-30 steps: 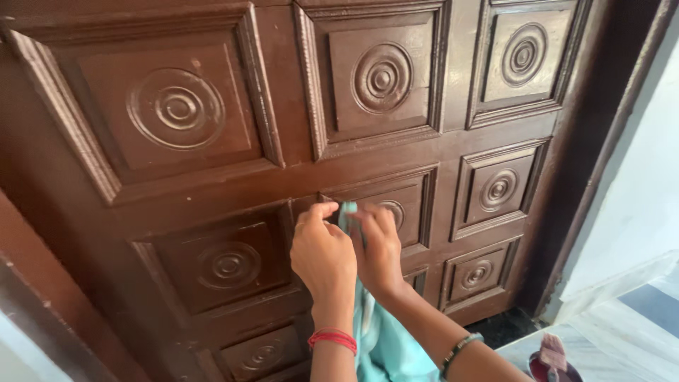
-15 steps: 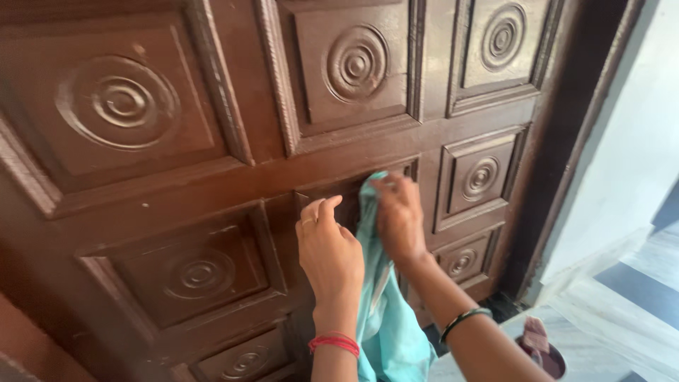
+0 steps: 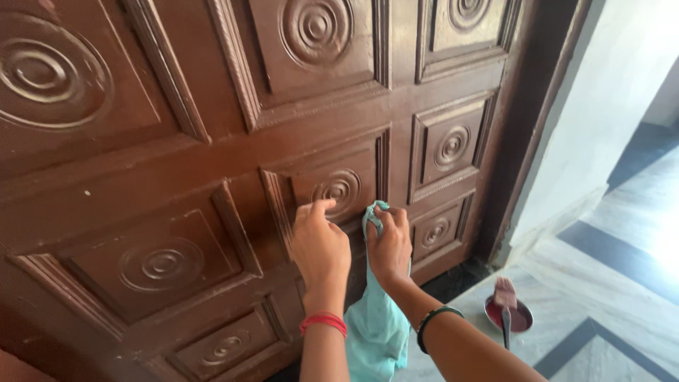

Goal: The person scrubs the surface of a brown wooden door with a brush, then wipes it with a light blue cloth. The person works on the panels and around the latch area.

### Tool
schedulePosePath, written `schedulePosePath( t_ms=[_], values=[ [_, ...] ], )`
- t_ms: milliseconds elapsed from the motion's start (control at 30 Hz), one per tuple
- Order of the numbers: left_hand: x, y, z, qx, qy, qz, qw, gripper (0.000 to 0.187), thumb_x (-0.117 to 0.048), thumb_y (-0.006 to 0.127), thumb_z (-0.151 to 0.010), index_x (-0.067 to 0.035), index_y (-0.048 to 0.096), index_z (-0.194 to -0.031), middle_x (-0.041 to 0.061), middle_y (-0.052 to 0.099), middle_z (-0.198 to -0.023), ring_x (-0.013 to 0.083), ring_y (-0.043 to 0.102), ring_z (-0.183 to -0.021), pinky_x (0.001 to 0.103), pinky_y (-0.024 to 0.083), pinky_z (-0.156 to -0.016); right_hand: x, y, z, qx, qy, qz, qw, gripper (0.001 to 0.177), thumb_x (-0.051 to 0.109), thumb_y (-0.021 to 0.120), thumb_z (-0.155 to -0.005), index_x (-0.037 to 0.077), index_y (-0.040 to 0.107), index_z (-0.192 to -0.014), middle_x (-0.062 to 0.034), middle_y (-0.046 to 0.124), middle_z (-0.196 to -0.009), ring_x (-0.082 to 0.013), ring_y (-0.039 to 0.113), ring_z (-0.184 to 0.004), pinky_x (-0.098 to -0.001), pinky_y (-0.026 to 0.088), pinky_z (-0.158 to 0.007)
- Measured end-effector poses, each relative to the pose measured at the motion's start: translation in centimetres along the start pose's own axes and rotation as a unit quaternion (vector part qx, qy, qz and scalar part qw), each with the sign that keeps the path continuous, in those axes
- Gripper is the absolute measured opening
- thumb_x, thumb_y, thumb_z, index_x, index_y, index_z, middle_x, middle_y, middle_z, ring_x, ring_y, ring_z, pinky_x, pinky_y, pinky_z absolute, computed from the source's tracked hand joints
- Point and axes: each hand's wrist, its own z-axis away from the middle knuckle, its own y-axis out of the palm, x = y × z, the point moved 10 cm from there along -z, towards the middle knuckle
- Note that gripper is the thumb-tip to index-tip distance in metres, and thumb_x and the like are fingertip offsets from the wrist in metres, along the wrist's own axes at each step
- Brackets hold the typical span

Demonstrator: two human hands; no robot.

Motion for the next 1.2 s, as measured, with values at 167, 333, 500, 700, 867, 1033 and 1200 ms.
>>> schedulePosePath(
  t_ms=[167,333,500,700,867,1033,1200],
  values=[
    [2.0,0.1,-0.2,0.045,-0.032,-0.044,0.997,0.025,-0.006,0.062,-0.087,-0.018,0.072,-0.107,0.010,0.068,-0.112,0.0350,0.066,-0.104,0.050,0.054,-0.083,0.3,1.4,1.6,-0.030,0.066,-0.005,0.997,0.021,0.009,0.072,-0.084,0.006,0.072,-0.105,-0.0147,0.064,-0.115,-0.0386,0.064,-0.105,-0.0473,0.053,-0.088],
    [3.0,-2.1,-0.9,0.021,-0.048,-0.046,0.998,0.025,-0.008,0.061,-0.089,-0.019,0.072,-0.109,0.010,0.069,-0.114,0.0341,0.067,-0.106,0.049,0.054,-0.088,7.4,6.0,7.5,0.137,0.074,-0.289,0.944,0.030,0.017,0.071,-0.082,0.010,0.066,-0.110,-0.0089,0.065,-0.111,-0.0284,0.060,-0.110,-0.0381,0.048,-0.093],
    [3.3,-3.0,-1.0,0.050,-0.058,-0.052,0.996,0.029,-0.010,0.062,-0.088,-0.019,0.072,-0.113,0.010,0.070,-0.119,0.0329,0.067,-0.109,0.048,0.053,-0.089,10.4,5.5,7.8,0.144,0.023,-0.227,0.963,0.040,0.013,0.071,-0.084,0.005,0.063,-0.123,-0.0150,0.061,-0.112,-0.0335,0.061,-0.108,-0.0422,0.050,-0.090],
    [3.7,-1.9,-0.6,0.121,-0.079,-0.072,0.987,0.029,-0.012,0.061,-0.090,-0.019,0.072,-0.115,0.008,0.070,-0.122,0.0301,0.066,-0.113,0.047,0.053,-0.092,6.4,2.8,4.9,0.046,-0.066,-0.114,0.990,0.023,0.004,0.067,-0.082,0.008,0.069,-0.105,-0.0153,0.062,-0.110,-0.0383,0.065,-0.103,-0.0455,0.054,-0.084],
    [3.2,-0.5,0.3,0.153,-0.095,-0.074,0.981,0.028,-0.015,0.061,-0.091,-0.020,0.071,-0.117,0.006,0.071,-0.122,0.0292,0.066,-0.114,0.046,0.054,-0.094,-0.3,1.0,1.5,-0.025,0.065,-0.051,0.996,0.016,0.002,0.065,-0.088,0.007,0.067,-0.103,-0.0147,0.060,-0.109,-0.0375,0.063,-0.105,-0.0479,0.050,-0.089],
    [3.5,0.6,1.0,0.165,-0.110,-0.058,0.978,0.028,-0.015,0.061,-0.090,-0.021,0.072,-0.116,0.005,0.073,-0.121,0.0287,0.067,-0.113,0.046,0.053,-0.094,-4.7,1.4,1.2,-0.074,0.160,-0.064,0.982,0.023,-0.002,0.063,-0.085,0.006,0.063,-0.106,-0.0183,0.057,-0.116,-0.0418,0.059,-0.107,-0.0491,0.047,-0.089],
    [6.4,0.9,2.9,0.104,-0.156,-0.022,0.982,0.029,-0.009,0.059,-0.089,-0.020,0.075,-0.111,0.005,0.076,-0.113,0.0281,0.070,-0.108,0.045,0.055,-0.092,-3.8,4.5,4.8,-0.045,0.146,-0.009,0.988,0.027,-0.006,0.063,-0.079,0.005,0.060,-0.103,-0.0194,0.056,-0.113,-0.0434,0.056,-0.105,-0.0515,0.045,-0.091]
  ],
)
